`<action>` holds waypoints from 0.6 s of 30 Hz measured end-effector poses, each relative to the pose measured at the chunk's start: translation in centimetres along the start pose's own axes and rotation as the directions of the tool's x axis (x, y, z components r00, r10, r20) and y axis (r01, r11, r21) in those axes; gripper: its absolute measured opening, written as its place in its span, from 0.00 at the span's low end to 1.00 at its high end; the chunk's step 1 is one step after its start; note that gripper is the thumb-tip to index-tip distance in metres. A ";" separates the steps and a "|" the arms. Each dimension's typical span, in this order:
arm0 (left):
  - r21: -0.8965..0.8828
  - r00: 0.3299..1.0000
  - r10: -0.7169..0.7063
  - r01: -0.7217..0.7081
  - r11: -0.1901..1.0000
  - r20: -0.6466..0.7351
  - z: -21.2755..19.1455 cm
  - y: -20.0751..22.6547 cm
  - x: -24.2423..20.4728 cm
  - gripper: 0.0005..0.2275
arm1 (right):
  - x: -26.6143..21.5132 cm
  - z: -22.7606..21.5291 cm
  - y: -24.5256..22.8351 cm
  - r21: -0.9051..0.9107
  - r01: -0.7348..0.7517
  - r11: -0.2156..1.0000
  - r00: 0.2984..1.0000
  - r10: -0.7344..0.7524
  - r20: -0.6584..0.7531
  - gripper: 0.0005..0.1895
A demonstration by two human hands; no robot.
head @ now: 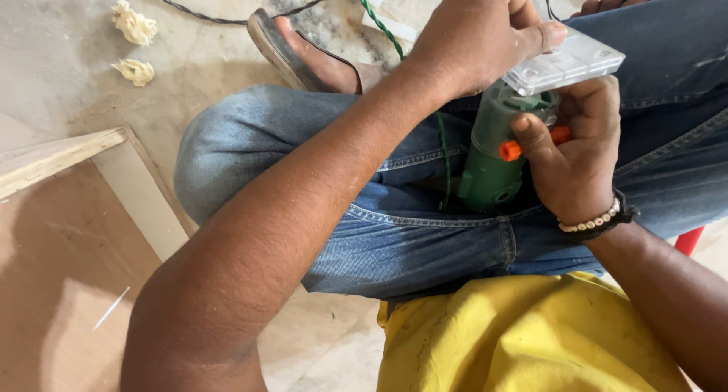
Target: The person assembles a compact router by attaching the clear plastic baseplate and adjusting the cutting bit using pliers and small screws while sitting on the floor.
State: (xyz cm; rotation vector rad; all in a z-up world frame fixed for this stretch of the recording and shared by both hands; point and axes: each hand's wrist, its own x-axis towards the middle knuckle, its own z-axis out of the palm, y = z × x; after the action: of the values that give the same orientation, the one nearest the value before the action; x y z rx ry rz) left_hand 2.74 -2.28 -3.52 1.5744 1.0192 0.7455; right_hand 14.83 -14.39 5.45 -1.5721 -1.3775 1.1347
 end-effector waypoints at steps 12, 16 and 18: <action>0.008 0.997 -0.071 0.071 0.997 0.040 -0.8 0.9 0.1 0.14 | -0.7 -0.9 -0.6 -0.283 0.086 0.955 0.995 -0.096 -0.022 0.19; -0.003 0.997 -0.069 0.069 0.998 0.027 -1.0 0.7 0.0 0.14 | -1.2 -1.5 0.2 -0.509 0.072 0.858 0.997 -0.075 0.016 0.17; 0.009 0.997 -0.063 0.062 0.998 0.039 -1.0 0.9 0.0 0.14 | -1.2 -1.5 0.0 -0.529 0.105 0.842 0.994 -0.100 0.037 0.14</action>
State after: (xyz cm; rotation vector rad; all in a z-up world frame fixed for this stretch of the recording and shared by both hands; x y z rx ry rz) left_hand 2.07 -1.95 -2.44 1.5509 1.0387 0.6659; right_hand 16.19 -15.54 6.09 -1.8383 -1.8692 0.7203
